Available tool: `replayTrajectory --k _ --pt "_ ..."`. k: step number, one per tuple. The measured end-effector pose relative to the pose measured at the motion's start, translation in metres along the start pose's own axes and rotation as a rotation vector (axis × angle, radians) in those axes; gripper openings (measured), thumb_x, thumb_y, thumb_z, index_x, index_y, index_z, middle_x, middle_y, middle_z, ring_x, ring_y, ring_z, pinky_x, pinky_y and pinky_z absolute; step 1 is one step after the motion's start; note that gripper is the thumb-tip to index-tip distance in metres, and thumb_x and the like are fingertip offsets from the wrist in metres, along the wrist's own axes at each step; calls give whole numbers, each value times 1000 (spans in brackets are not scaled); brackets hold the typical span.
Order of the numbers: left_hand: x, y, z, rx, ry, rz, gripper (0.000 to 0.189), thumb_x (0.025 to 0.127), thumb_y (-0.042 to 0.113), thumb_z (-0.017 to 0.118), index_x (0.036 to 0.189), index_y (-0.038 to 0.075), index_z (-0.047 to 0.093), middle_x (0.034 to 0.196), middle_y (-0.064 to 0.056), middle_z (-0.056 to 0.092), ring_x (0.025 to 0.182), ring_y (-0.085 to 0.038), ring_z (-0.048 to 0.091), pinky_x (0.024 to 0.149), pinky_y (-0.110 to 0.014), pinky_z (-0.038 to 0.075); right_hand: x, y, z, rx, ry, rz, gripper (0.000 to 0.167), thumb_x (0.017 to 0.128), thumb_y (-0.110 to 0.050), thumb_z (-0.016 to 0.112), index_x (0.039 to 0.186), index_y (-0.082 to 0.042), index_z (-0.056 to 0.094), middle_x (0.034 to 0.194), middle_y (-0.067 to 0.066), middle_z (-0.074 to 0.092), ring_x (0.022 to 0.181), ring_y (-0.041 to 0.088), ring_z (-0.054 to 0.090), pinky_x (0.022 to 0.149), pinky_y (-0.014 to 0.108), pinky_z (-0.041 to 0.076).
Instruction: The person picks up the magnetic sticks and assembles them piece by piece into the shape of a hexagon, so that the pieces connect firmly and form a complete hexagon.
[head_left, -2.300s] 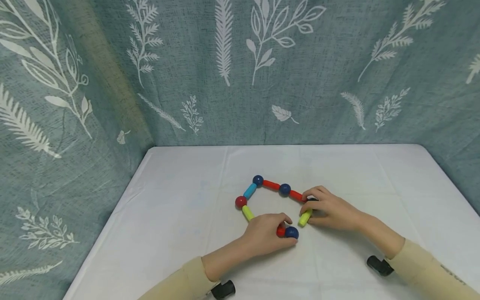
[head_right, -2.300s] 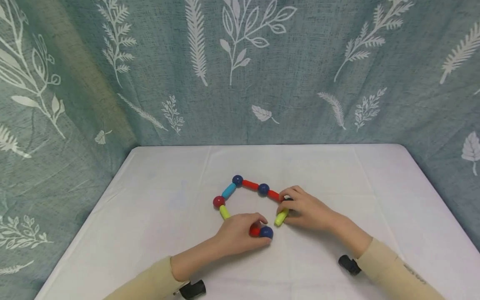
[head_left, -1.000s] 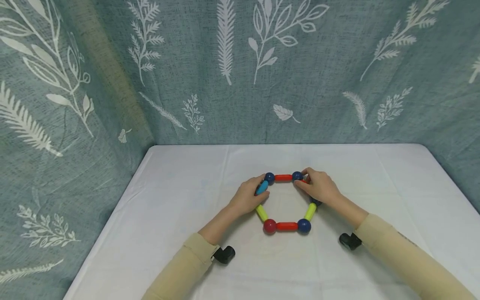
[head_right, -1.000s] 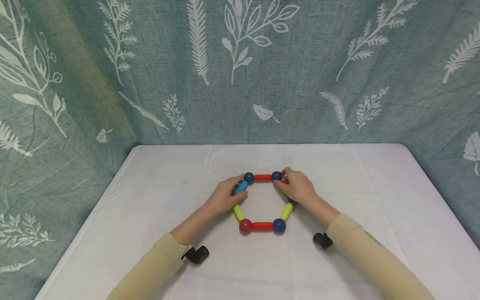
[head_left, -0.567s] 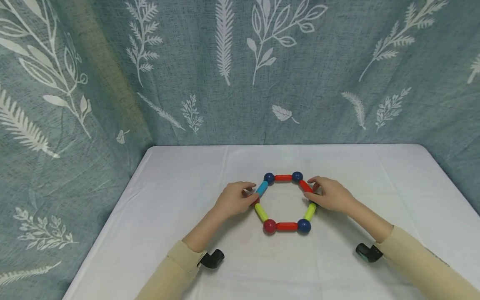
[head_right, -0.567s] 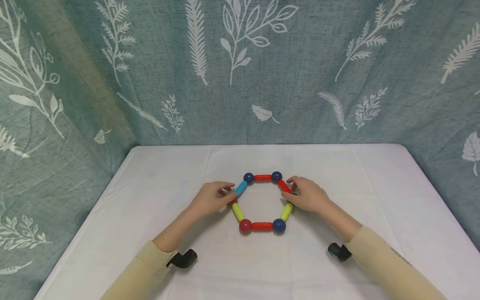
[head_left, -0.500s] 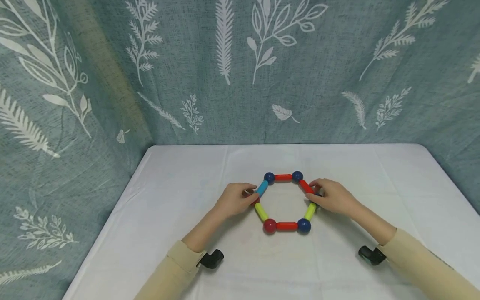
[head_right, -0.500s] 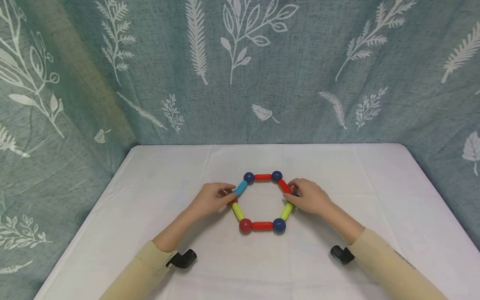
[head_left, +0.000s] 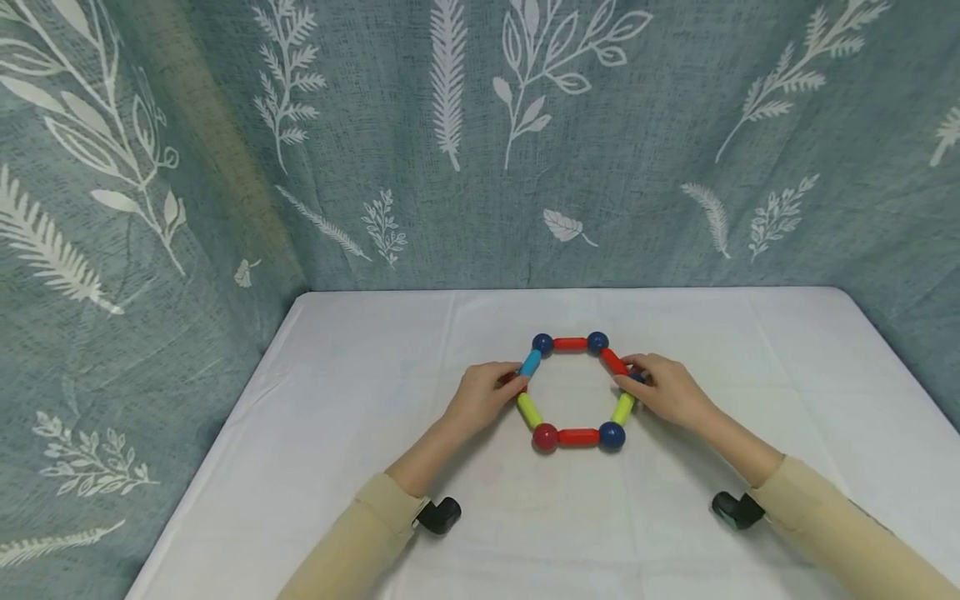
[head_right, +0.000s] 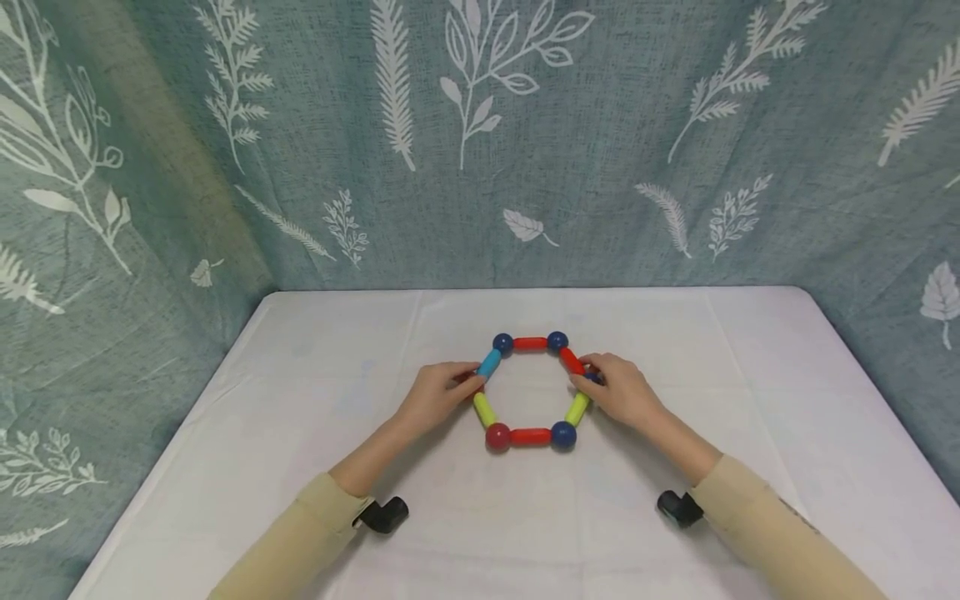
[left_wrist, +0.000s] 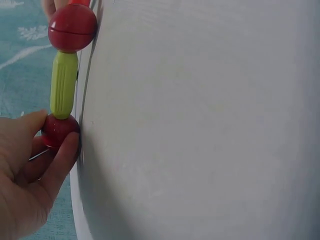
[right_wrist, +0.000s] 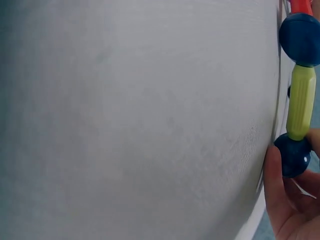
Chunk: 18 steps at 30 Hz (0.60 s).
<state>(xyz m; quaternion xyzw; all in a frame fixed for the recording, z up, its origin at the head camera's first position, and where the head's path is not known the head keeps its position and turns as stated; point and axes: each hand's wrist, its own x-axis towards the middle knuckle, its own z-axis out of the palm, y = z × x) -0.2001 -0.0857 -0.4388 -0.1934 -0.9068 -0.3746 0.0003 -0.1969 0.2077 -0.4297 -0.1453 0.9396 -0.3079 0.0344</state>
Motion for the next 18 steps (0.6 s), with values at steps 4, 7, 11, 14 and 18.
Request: replayTrajectory --k 4,7,11,14,18 --pt "1 -1 1 15 0 -11 34 96 21 63 122 -1 65 99 -10 70 89 -19 64 81 -33 53 1 3 0 -6 -2 -11 40 95 -24 64 124 4 61 95 11 63 77 21 52 65 33 44" --pt "-2 -1 -1 2 -19 -20 38 94 22 66 126 0 63 104 -11 69 93 -21 65 83 -33 54 -1 4 -2 1 -21 2 45 94 -26 66 126 4 59 102 14 64 80 21 54 67 33 46" --pt "-5 -1 -6 -31 -48 -18 38 92 20 68 126 2 64 110 -11 69 97 -21 66 83 -31 54 -4 3 -5 10 -39 10 48 93 -27 67 127 5 58 106 15 64 81 21 54 66 32 45" --pt "-6 -3 -7 -47 -52 6 36 92 17 68 124 1 65 111 -11 69 98 -21 67 84 -31 53 -5 4 -6 17 -37 -4 46 93 -25 67 127 5 59 107 16 64 83 22 55 68 33 46" --pt "-5 -5 -6 -63 -34 25 35 92 15 68 124 -1 65 110 -13 70 98 -22 67 83 -30 54 -5 5 -6 17 -35 -18 46 93 -25 67 128 5 58 111 18 64 88 23 58 72 35 48"
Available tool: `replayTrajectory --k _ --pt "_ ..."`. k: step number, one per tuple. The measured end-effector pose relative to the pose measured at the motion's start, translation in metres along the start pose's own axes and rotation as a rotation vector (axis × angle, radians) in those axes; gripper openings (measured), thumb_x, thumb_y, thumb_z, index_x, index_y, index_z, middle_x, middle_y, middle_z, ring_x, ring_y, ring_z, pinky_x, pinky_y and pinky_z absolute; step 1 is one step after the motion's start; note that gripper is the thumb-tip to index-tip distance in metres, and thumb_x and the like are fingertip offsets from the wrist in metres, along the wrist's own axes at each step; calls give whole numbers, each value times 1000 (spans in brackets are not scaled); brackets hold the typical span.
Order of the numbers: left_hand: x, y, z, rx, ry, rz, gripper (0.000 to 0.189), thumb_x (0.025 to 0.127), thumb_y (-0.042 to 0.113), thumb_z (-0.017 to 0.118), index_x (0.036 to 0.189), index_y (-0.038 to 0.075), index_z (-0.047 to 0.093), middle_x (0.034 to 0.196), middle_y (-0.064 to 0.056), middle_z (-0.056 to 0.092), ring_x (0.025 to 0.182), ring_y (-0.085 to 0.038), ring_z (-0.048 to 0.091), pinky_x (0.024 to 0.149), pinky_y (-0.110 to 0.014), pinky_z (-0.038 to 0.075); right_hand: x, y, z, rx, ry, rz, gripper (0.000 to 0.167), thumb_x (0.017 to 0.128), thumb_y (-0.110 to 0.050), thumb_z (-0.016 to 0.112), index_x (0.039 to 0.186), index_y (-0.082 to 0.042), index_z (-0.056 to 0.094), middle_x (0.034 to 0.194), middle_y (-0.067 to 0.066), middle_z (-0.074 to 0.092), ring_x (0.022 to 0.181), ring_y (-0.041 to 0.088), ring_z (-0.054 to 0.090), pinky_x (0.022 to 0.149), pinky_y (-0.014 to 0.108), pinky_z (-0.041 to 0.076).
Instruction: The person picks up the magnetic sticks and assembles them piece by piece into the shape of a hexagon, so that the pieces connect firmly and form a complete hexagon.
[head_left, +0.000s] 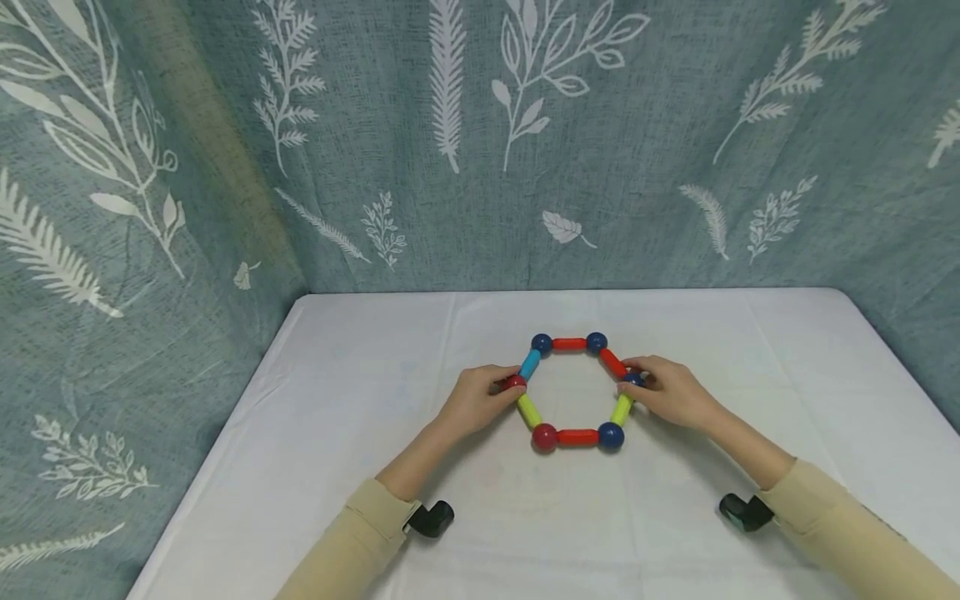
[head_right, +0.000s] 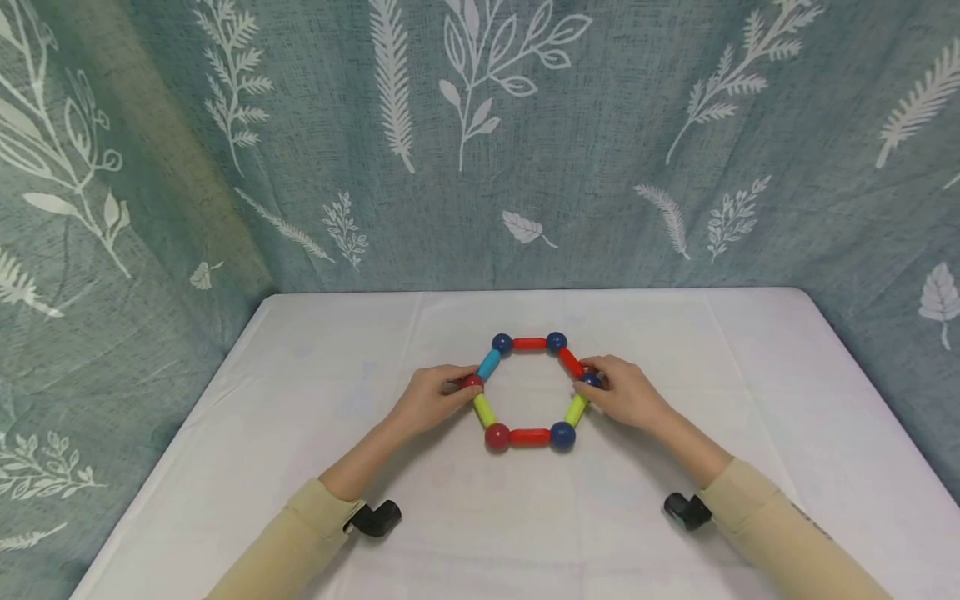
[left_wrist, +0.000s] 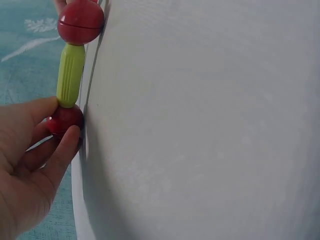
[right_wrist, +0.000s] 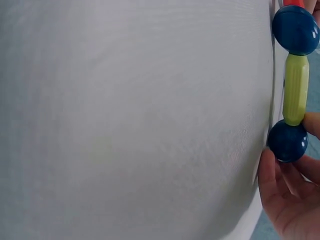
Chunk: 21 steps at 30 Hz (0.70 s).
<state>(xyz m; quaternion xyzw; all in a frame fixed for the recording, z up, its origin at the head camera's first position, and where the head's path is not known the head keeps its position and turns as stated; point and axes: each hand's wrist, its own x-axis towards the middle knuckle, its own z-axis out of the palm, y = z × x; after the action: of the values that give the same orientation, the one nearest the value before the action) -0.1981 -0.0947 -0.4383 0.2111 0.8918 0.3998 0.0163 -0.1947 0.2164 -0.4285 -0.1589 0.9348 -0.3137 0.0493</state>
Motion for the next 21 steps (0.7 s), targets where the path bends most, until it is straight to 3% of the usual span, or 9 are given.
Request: replayTrajectory --k 16,21 --pt "1 0 4 -20 33 -9 34 92 14 69 123 0 66 108 -13 70 98 -22 67 83 -30 53 2 3 1 8 -4 -22 46 95 -24 65 130 5 57 114 19 63 90 24 59 74 38 49" --pt "0 1 2 101 56 10 34 94 21 67 123 4 67 112 -10 68 102 -22 65 87 -34 52 1 3 -1 10 -1 -17 49 97 -29 61 132 6 55 116 20 62 93 26 59 75 40 50"
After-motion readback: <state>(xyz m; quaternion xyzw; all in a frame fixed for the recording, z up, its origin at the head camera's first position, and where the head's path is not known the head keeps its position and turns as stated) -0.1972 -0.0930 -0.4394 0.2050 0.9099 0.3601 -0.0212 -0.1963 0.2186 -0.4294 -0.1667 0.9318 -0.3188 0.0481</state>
